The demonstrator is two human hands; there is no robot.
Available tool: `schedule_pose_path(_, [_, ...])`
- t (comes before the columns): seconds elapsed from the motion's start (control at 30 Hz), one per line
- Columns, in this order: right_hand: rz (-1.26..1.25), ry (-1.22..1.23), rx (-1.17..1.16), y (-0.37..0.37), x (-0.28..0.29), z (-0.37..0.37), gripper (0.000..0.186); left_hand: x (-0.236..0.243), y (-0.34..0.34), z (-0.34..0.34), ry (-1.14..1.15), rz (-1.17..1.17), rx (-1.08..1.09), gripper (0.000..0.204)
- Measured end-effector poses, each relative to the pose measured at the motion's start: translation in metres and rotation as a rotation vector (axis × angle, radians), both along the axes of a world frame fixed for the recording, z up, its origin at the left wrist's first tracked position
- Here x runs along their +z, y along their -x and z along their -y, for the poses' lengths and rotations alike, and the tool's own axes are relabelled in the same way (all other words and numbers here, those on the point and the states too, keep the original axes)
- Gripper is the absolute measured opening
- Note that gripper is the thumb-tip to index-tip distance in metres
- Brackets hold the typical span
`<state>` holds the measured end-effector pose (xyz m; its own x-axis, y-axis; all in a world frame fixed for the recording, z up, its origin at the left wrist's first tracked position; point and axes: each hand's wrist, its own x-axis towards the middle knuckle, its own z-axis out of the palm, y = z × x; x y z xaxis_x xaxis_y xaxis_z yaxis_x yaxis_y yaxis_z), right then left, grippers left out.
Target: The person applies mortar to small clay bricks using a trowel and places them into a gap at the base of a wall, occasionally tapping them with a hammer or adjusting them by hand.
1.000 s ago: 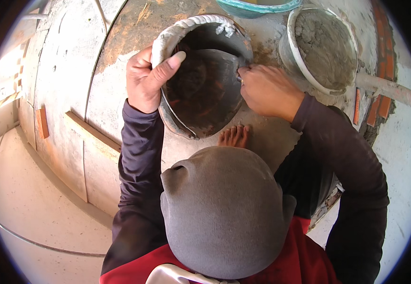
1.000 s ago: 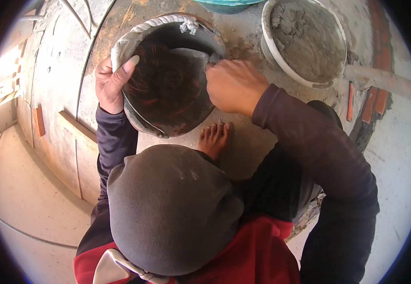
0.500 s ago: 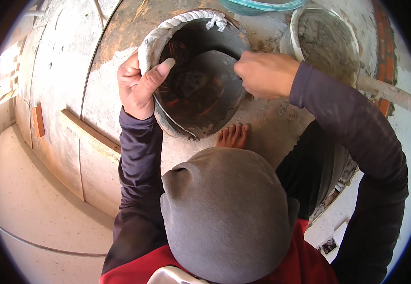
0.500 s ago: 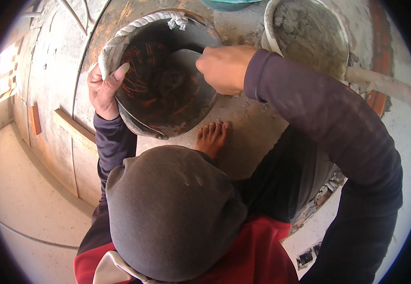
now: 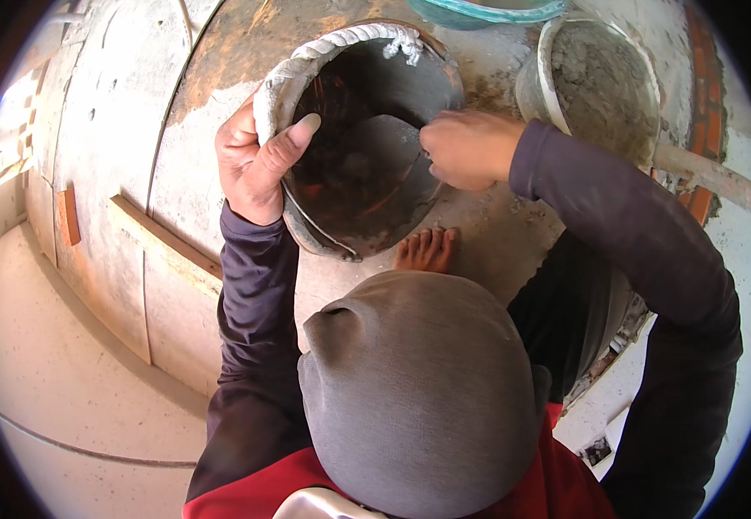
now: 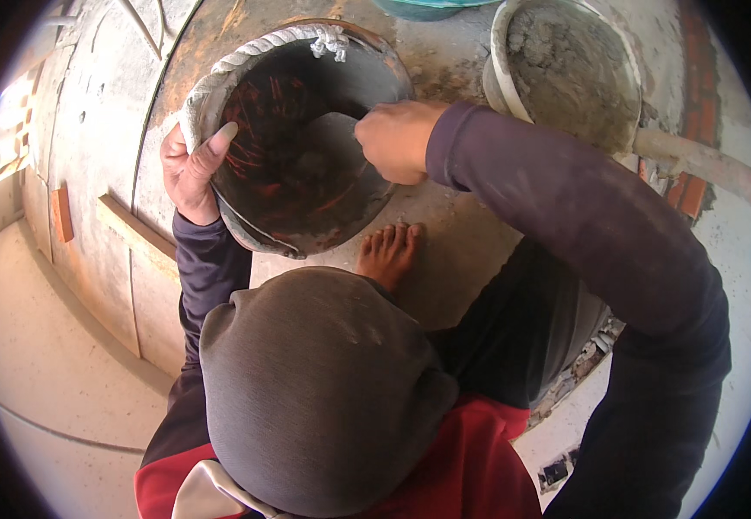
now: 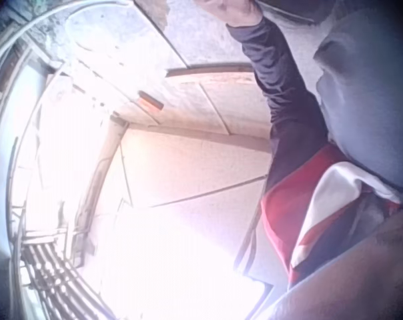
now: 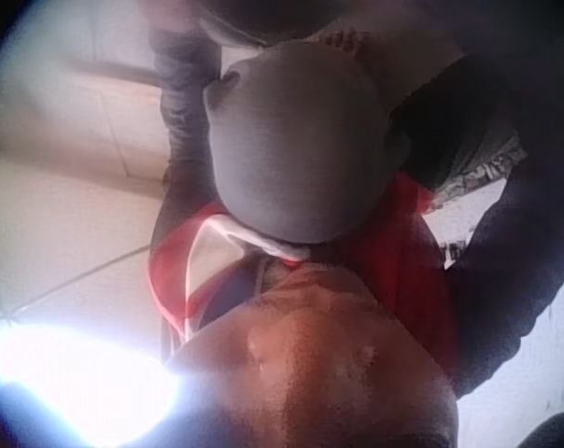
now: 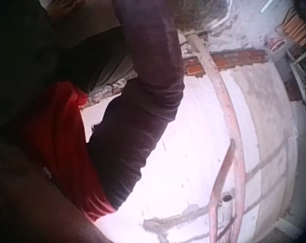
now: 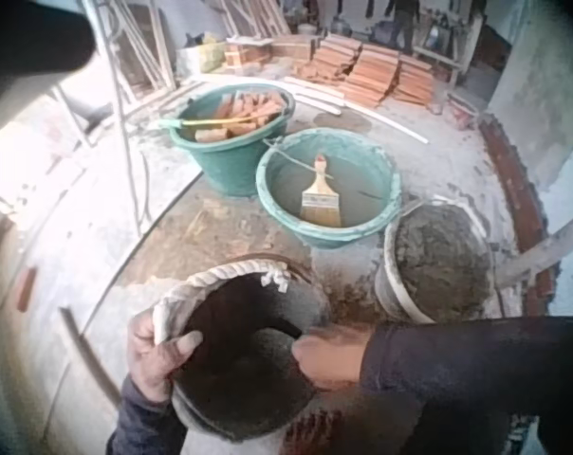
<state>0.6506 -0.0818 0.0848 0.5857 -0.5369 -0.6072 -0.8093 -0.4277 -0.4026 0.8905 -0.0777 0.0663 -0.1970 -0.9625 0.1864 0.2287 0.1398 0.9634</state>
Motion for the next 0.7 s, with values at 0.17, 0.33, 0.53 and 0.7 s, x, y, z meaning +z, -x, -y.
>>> schedule_pose_path(0.17, [0.148,0.025,-0.089,0.004,-0.017,-0.018,0.028,-0.002,-0.001,-0.005,0.037,0.030,0.020,0.026])
schedule_pose_path(0.33, [0.320,-0.062,-0.171,0.010,-0.052,-0.028,0.038,-0.004,-0.003,-0.002,0.003,-0.006,0.023,0.028])
schedule_pose_path(0.53, [0.479,-0.363,-0.360,0.022,-0.053,-0.041,0.038,-0.001,-0.009,0.004,-0.083,-0.037,0.104,0.029])
schedule_pose_path(0.7, [0.556,-0.300,-0.430,0.044,-0.038,-0.057,0.039,-0.016,-0.028,0.013,-0.084,-0.175,0.111,0.040])
